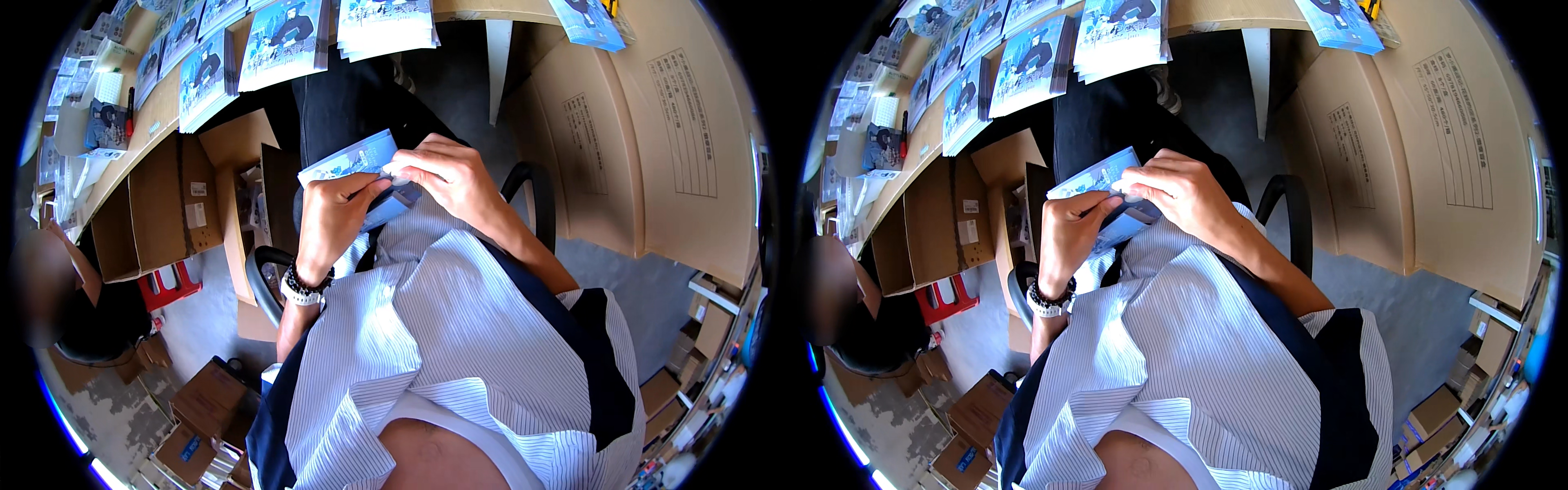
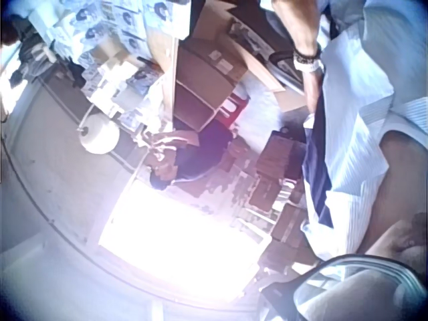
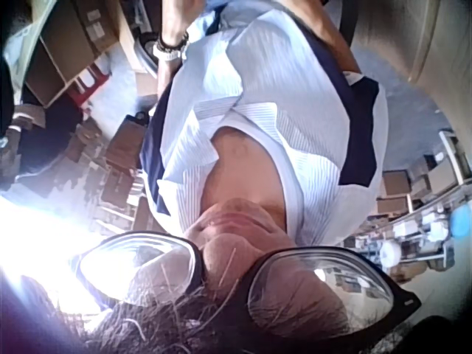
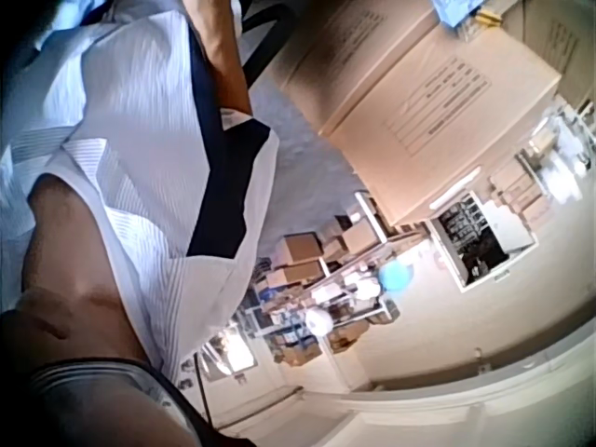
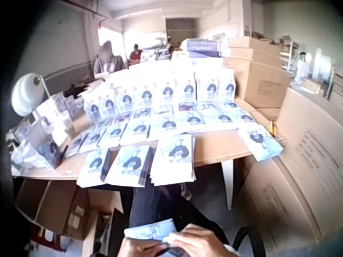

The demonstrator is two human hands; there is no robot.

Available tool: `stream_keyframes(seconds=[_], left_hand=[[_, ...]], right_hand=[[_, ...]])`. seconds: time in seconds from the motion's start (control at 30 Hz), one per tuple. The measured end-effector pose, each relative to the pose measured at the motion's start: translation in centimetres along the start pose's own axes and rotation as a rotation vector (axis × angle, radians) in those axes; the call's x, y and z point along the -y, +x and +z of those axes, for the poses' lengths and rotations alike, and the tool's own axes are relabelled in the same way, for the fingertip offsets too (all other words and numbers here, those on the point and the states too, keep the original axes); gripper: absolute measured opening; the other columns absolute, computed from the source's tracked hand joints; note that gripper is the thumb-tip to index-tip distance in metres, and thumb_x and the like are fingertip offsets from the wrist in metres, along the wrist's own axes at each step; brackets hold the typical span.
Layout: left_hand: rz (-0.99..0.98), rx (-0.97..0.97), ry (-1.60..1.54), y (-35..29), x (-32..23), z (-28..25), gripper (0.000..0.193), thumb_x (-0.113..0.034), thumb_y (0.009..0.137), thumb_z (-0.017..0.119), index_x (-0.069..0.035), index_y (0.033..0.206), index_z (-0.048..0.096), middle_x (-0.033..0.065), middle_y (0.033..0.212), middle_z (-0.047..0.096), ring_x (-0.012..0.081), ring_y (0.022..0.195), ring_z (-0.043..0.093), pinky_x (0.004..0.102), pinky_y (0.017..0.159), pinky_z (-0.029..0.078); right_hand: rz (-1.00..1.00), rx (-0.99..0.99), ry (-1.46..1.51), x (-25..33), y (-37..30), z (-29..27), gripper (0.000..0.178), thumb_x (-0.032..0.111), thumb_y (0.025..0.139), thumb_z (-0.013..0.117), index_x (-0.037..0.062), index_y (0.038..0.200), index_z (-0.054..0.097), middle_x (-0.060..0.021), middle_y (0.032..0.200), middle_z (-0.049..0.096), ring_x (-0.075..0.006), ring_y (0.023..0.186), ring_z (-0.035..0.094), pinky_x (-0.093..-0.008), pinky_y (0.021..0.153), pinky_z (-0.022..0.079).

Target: The person sits at a desk and wipes the surface of small blue cards with a white cloth. They handle the cards one by one, wiping each side before placing them into a stack on the table. The person repeats this process for multiple cards throughout the clip.

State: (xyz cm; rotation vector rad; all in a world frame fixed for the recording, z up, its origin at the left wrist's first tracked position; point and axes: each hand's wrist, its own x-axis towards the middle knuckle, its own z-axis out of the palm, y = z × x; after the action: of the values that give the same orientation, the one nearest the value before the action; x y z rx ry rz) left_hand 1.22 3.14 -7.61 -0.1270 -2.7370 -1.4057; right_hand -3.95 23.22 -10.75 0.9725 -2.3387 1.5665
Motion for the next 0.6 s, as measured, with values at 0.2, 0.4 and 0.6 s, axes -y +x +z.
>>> stream_keyframes(seconds=[0.2, 0.4, 0.6], left_hand=[[-0.006, 0.001, 0.025, -0.1, 0.1, 0.2, 0.016, -0.015, 0.086, 0.078, -0.001, 0.094, 0.078, 0.0122, 0.074, 0.074, 0.0164, 0.056, 0.068, 0.0261, 0.052, 0.049], [-0.007, 0.004, 0.048, 0.1, 0.1, 0.2, 0.016, -0.015, 0.086, 0.078, -0.001, 0.094, 0.078, 0.0131, 0.076, 0.074, 0.0177, 0.058, 0.069, 0.0267, 0.055, 0.05], [-0.051, 0.124, 0.155, 0.8, -1.4, -1.2, 0.022, -0.017, 0.087, 0.079, 0.001, 0.1, 0.075, 0.0143, 0.086, 0.075, 0.0198, 0.067, 0.07, 0.0264, 0.063, 0.053]], right_hand=[[0.01, -0.022, 0.061, -0.8, -0.4, 0.4, 0.021, 0.011, 0.085, 0.077, 0.0016, 0.104, 0.075, -0.0103, 0.083, 0.072, -0.0207, 0.075, 0.067, -0.0308, 0.063, 0.055], [0.078, 0.034, 0.129, -1.1, -0.1, 0.0, 0.019, 0.011, 0.088, 0.075, 0.0013, 0.104, 0.074, -0.0114, 0.086, 0.072, -0.0222, 0.073, 0.069, -0.0308, 0.063, 0.055], [0.164, 0.028, 0.23, -0.3, 0.7, 0.0, 0.016, 0.008, 0.091, 0.072, 0.001, 0.105, 0.073, -0.0112, 0.092, 0.073, -0.0216, 0.081, 0.074, -0.0279, 0.069, 0.059]])
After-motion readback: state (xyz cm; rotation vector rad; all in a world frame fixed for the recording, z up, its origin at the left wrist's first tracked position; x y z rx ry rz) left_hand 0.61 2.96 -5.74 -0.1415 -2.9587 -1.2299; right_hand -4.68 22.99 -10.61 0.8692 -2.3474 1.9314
